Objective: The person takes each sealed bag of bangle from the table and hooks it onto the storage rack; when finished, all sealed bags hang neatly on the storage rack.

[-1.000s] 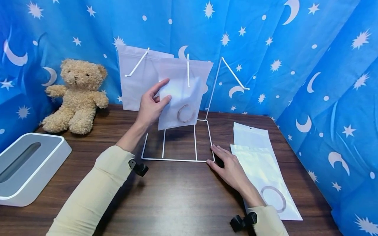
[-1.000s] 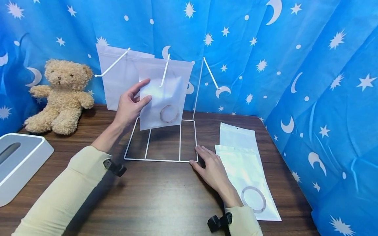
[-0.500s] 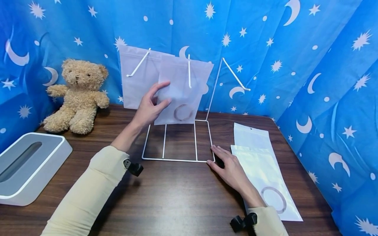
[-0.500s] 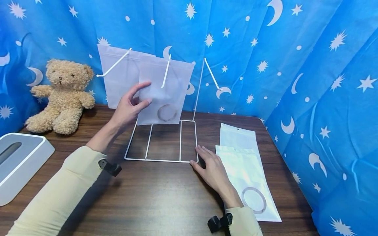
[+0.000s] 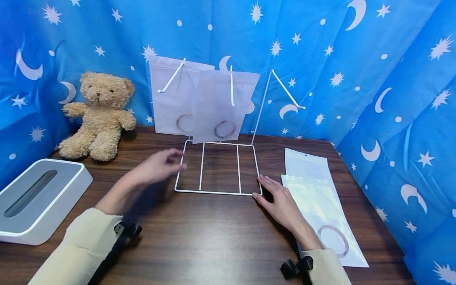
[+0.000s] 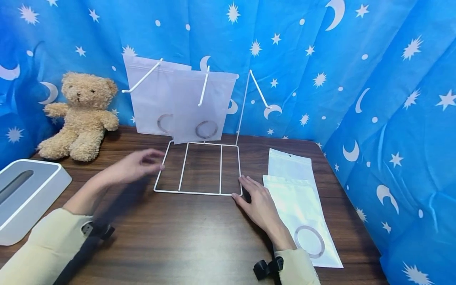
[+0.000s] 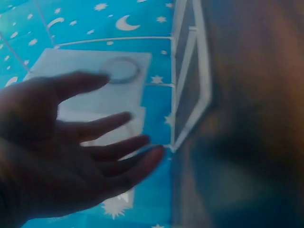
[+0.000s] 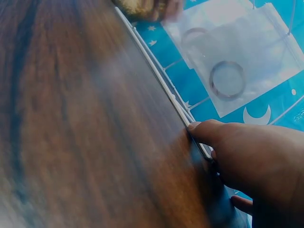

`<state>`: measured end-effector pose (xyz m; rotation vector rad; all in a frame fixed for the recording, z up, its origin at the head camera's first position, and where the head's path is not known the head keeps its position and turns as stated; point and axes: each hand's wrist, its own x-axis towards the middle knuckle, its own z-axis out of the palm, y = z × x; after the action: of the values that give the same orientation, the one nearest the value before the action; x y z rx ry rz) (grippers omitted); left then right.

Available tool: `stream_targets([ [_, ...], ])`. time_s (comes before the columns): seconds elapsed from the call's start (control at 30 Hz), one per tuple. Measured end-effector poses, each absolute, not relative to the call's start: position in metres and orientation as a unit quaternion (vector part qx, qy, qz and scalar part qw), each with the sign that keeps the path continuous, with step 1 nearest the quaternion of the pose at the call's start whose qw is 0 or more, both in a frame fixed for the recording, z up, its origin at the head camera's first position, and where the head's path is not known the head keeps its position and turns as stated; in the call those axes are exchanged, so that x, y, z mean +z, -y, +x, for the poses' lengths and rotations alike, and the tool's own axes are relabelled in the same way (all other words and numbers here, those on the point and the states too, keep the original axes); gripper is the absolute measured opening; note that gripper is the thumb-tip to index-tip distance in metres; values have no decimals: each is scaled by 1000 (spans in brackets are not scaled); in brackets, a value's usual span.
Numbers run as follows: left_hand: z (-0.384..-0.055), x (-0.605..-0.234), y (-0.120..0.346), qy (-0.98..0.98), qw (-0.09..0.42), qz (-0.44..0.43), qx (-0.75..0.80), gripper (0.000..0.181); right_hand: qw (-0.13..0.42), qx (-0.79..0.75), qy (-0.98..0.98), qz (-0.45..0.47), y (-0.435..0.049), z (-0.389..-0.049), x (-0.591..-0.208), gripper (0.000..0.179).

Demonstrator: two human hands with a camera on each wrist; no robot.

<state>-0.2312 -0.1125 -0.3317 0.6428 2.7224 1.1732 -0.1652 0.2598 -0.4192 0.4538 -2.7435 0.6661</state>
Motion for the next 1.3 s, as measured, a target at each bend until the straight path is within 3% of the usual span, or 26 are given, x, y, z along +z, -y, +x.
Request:
stream_targets([
  [0.13,-208,-348,123,-924,100,211,303,65,139,230,950,159,-259,-165,-421,62],
  [0.6,-195,-375,132,-916,109,238,305,75,136,234,950,155,-260,-164,-417,62],
  [0.7,-197,-383,133,-910,89,237,328,71,138,234,950,155,-260,-164,-417,62],
  [0.93,-204,-404,133,-913,-26,272,304,62,133,234,951,153,-259,-164,-419,63],
  [1.3,-209,-417,131,-905,-59,269,326,57,134,232,951,154,-260,-166,-420,64],
])
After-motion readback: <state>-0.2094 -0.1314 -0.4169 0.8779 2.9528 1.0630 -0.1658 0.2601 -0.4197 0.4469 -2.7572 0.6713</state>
